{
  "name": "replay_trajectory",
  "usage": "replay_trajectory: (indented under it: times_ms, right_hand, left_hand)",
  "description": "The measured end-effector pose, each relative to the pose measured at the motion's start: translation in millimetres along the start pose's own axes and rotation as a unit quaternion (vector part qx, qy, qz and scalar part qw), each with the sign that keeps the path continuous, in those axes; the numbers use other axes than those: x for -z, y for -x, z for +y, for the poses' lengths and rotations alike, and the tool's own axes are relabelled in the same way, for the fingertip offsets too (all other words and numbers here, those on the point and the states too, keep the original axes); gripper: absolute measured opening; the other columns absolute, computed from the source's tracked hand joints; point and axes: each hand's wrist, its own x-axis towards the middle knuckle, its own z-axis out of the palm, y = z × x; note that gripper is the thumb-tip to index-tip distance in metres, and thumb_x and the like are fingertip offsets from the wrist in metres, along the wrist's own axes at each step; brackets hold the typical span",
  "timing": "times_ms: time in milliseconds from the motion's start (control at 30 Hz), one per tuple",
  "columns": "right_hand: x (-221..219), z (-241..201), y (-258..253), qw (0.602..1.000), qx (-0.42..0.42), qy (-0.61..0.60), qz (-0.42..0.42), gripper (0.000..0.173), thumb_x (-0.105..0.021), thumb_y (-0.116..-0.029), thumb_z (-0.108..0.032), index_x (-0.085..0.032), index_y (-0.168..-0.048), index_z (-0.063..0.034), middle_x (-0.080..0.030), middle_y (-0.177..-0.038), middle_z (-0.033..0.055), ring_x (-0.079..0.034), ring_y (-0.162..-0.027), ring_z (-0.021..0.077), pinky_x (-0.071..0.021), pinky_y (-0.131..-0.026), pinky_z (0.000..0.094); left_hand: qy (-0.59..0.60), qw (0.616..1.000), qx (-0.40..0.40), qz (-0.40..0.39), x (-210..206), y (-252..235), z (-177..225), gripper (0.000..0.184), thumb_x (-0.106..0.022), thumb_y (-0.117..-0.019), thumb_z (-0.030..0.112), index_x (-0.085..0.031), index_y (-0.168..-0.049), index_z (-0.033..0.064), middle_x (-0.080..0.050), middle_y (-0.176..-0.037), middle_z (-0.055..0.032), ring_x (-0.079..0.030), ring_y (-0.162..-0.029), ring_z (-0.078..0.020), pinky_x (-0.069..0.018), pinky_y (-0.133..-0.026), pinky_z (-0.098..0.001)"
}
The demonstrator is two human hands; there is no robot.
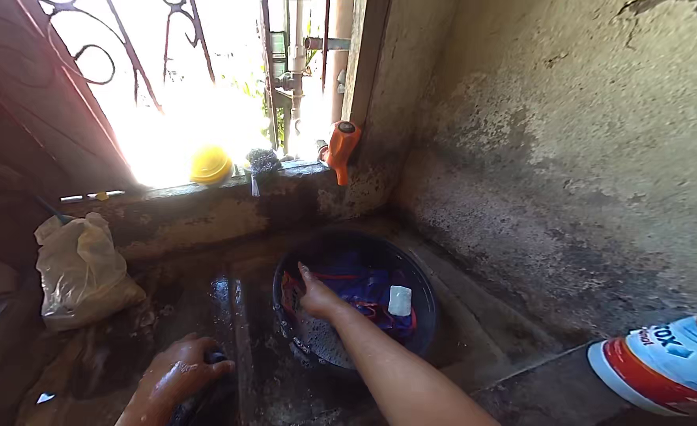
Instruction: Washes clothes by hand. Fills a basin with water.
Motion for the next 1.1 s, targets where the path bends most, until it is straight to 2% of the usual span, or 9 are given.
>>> replay_trajectory:
  times_ms: [67,133,233,300,467,700,933,1033,1100]
  right_hand:
    - [-9,6,-12,0.999,-0.014,0.008,-0.038,0.105,-0.063,-0.0938,-0.001,0.01,-0.165,-0.027,-0.039,-0.16,0.0215,-0.055,-0.134,0.039,-0.0462,-0.107,0.0599]
    - [-18,17,-21,0.998,-0.008,-0.008,-0.059,0.106,-0.068,-0.0905,-0.003,0.002,-0.166,-0.0287,-0.055,-0.143,0.0229,-0.062,-0.122,0.0389,-0.05,-0.101,0.0599]
    - [-14,27,-17,0.997,0.04,-0.042,-0.056,0.041,-0.069,-0.0972,-0.017,-0.059,-0.136,-0.0075,-0.069,-0.118,0.0181,-0.067,-0.11,0.0311,-0.0521,-0.099,0.0522]
    - [0,23,-3,0.995,0.069,-0.068,-0.009,0.023,-0.065,-0.1014,-0.023,-0.071,-0.113,-0.0035,-0.067,-0.119,0.0171,-0.064,-0.112,0.0288,-0.0507,-0.1,0.0502]
    - [66,29,30,0.974,0.12,-0.08,0.176,0.018,-0.067,-0.0985,-0.016,-0.071,-0.11,-0.0027,-0.066,-0.121,0.0164,-0.061,-0.114,0.0298,-0.0489,-0.099,0.0506]
    - [3,13,12,0.978,0.109,0.142,-0.104,0.073,-0.073,-0.0887,-0.005,-0.043,-0.155,-0.0124,-0.048,-0.153,0.0188,-0.05,-0.139,0.0364,-0.0423,-0.112,0.0599]
    - [4,26,20,0.942,0.165,0.156,-0.246,0.028,-0.06,-0.1018,-0.017,-0.065,-0.12,0.0036,-0.064,-0.122,0.0242,-0.061,-0.116,0.0363,-0.045,-0.1,0.0582]
    - [29,40,47,0.974,0.206,-0.035,-0.086,0.016,-0.063,-0.0935,-0.002,-0.07,-0.105,0.0058,-0.062,-0.135,0.0174,-0.058,-0.127,0.0262,-0.0454,-0.109,0.0449]
    - [48,60,69,0.946,0.206,-0.224,0.114,0.007,-0.058,-0.0922,0.002,-0.063,-0.095,-0.0009,-0.065,-0.131,0.0098,-0.063,-0.115,0.0194,-0.0539,-0.094,0.042]
  left_hand:
    - [0.002,0.99,0.039,0.137,2,10,0,0.07,-0.073,-0.0811,0.067,-0.067,-0.132,0.0193,-0.059,-0.141,-0.0162,-0.054,-0.132,-0.0405,-0.044,-0.104,-0.0661]
    - [0.04,0.964,0.018,0.263,4,13,-5,0.067,-0.077,-0.0834,0.058,-0.066,-0.134,0.0157,-0.057,-0.143,-0.0207,-0.052,-0.132,-0.0465,-0.0418,-0.101,-0.0705]
    - [0.099,0.934,-0.046,0.34,3,12,-9,0.054,-0.073,-0.0862,0.05,-0.07,-0.127,0.0143,-0.059,-0.14,-0.0194,-0.051,-0.133,-0.0456,-0.0391,-0.104,-0.0702]
    - [0.116,0.921,-0.086,0.362,-2,11,-11,0.052,-0.068,-0.0867,0.051,-0.072,-0.122,0.0131,-0.06,-0.139,-0.0195,-0.051,-0.133,-0.0452,-0.0376,-0.106,-0.0698]
    - [0.155,0.898,-0.123,0.394,-11,6,-5,0.048,-0.065,-0.0869,0.048,-0.075,-0.114,0.0098,-0.061,-0.137,-0.0221,-0.051,-0.134,-0.0456,-0.033,-0.111,-0.0678]
    - [0.185,0.875,-0.22,0.391,-25,1,72,0.038,-0.068,-0.0857,0.042,-0.077,-0.107,0.0126,-0.063,-0.137,-0.016,-0.055,-0.13,-0.0402,-0.0406,-0.107,-0.0635]
    - [0.239,0.872,-0.263,0.336,-31,27,61,0.035,-0.069,-0.089,0.038,-0.077,-0.111,0.0123,-0.06,-0.14,-0.0183,-0.052,-0.134,-0.0389,-0.0398,-0.111,-0.0593]
    - [0.266,0.875,-0.26,0.311,-23,53,35,0.031,-0.066,-0.0943,0.029,-0.074,-0.114,0.0068,-0.056,-0.143,-0.0238,-0.047,-0.139,-0.0369,-0.0373,-0.115,-0.054]
    - [0.27,0.864,-0.271,0.327,-23,64,14,0.028,-0.067,-0.0958,0.024,-0.073,-0.113,0.0039,-0.055,-0.141,-0.0267,-0.046,-0.139,-0.0347,-0.0373,-0.116,-0.0486]
